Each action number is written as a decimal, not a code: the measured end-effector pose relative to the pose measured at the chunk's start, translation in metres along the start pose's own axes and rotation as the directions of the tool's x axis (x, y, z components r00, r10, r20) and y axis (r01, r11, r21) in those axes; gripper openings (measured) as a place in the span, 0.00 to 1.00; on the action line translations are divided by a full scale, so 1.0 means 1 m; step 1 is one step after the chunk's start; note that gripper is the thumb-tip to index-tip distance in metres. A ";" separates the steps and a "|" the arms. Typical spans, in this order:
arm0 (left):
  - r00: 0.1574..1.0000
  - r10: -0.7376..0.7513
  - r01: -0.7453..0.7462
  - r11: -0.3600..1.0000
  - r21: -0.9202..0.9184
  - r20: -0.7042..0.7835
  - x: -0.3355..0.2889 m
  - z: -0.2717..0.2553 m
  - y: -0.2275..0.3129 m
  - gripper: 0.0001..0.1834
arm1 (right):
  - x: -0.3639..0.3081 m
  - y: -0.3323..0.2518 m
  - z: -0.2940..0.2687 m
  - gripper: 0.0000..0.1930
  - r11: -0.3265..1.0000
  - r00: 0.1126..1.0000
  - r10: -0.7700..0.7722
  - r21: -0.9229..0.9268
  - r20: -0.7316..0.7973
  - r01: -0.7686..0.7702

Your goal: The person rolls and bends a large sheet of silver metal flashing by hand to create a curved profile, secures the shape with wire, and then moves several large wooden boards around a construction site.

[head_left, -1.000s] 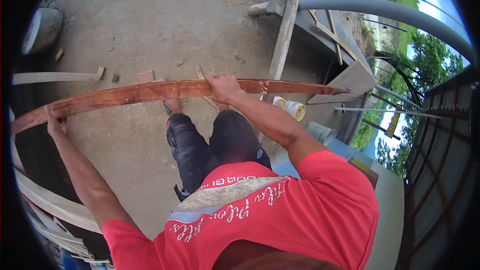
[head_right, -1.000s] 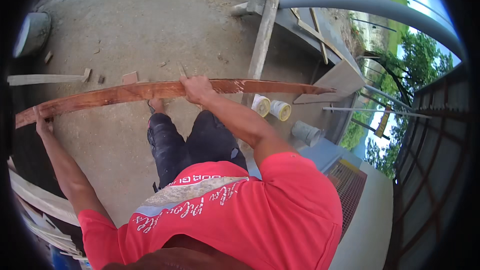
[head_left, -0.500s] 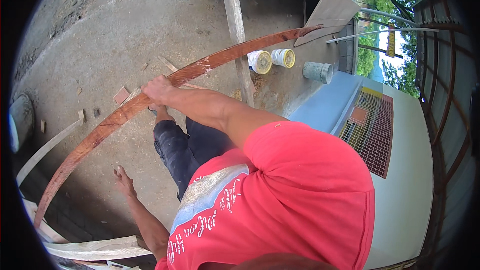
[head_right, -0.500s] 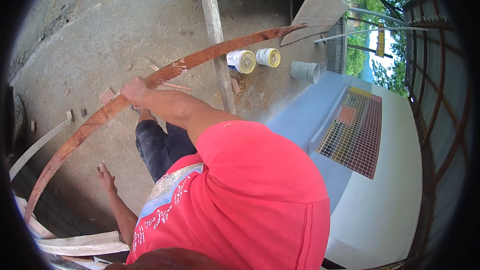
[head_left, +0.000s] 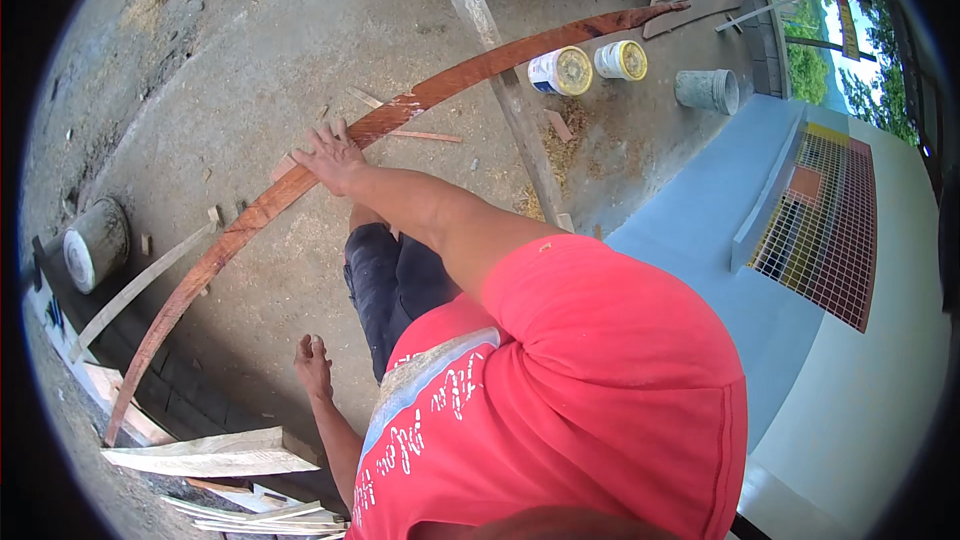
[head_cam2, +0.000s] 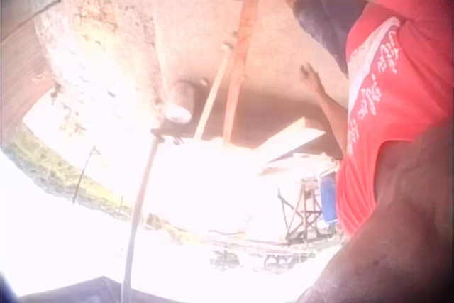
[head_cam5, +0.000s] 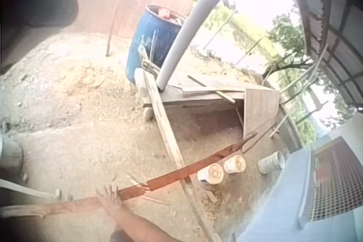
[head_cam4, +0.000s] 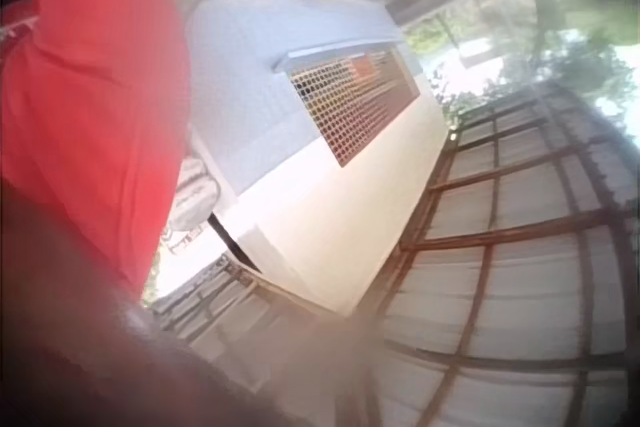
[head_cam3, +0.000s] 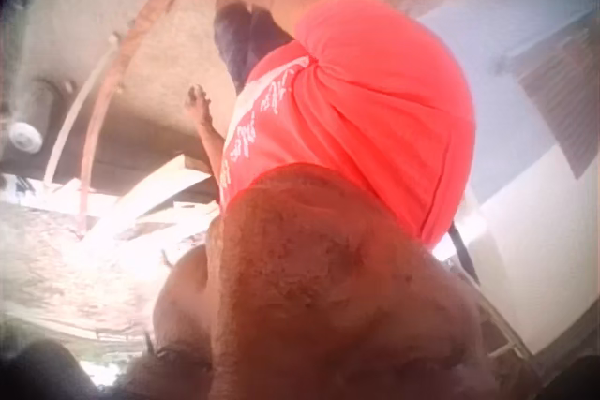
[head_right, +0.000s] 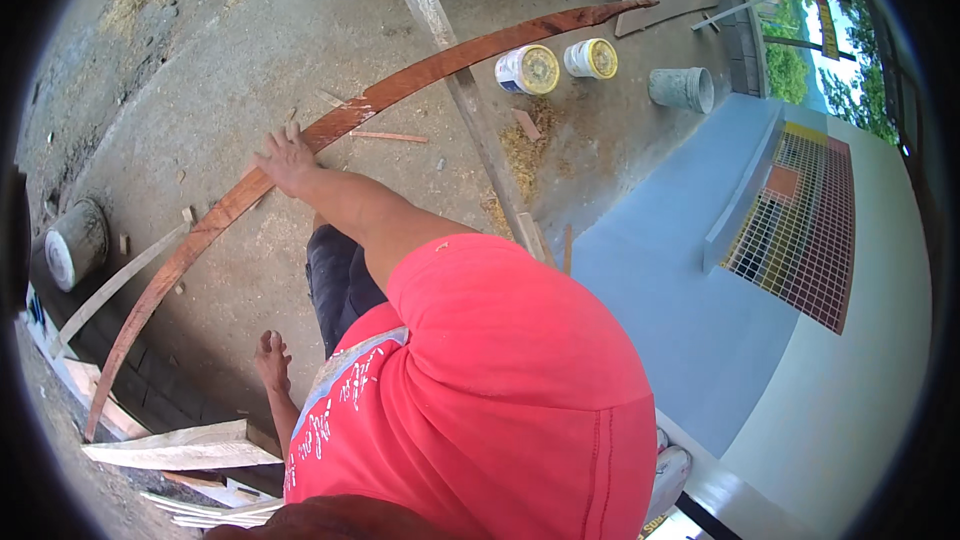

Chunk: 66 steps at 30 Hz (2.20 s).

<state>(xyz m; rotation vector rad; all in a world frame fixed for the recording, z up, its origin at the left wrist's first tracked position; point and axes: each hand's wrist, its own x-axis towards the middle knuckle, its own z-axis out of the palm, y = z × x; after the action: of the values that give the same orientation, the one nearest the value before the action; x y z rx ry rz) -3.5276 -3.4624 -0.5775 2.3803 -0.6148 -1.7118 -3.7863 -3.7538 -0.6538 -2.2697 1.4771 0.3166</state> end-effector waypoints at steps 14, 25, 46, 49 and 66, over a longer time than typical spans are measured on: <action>0.917 -0.331 0.343 0.939 -0.018 0.221 -0.230 0.006 -0.247 0.32 | -0.331 0.255 0.181 0.20 0.919 0.666 -0.149 -0.147 0.731 0.367; 0.893 -0.398 0.220 0.793 -0.569 -0.209 -0.257 -0.126 -0.374 0.33 | -0.181 -0.114 0.139 0.32 0.778 0.898 -0.044 0.579 0.437 -0.243; 0.955 0.025 -0.045 0.997 -0.063 -0.295 -0.161 -0.359 -0.467 0.32 | -0.292 -0.484 0.112 0.47 0.195 0.760 -0.180 0.780 0.624 -0.594; 0.922 0.213 -0.194 0.977 0.091 -0.324 -0.151 -0.427 -0.408 0.36 | -0.297 -0.518 0.138 0.51 0.228 0.870 -0.210 0.888 0.446 -0.400; 0.743 0.250 -0.663 0.148 0.734 0.621 0.219 -0.718 -0.296 0.49 | -0.311 -0.659 0.184 0.37 0.037 0.402 0.891 0.850 0.210 -0.526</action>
<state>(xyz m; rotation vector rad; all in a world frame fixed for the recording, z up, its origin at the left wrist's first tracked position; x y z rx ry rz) -2.7274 -3.3678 -0.6278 1.7464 -2.8027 -1.6032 -3.3085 -3.1828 -0.5498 -0.5637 2.2571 -0.5743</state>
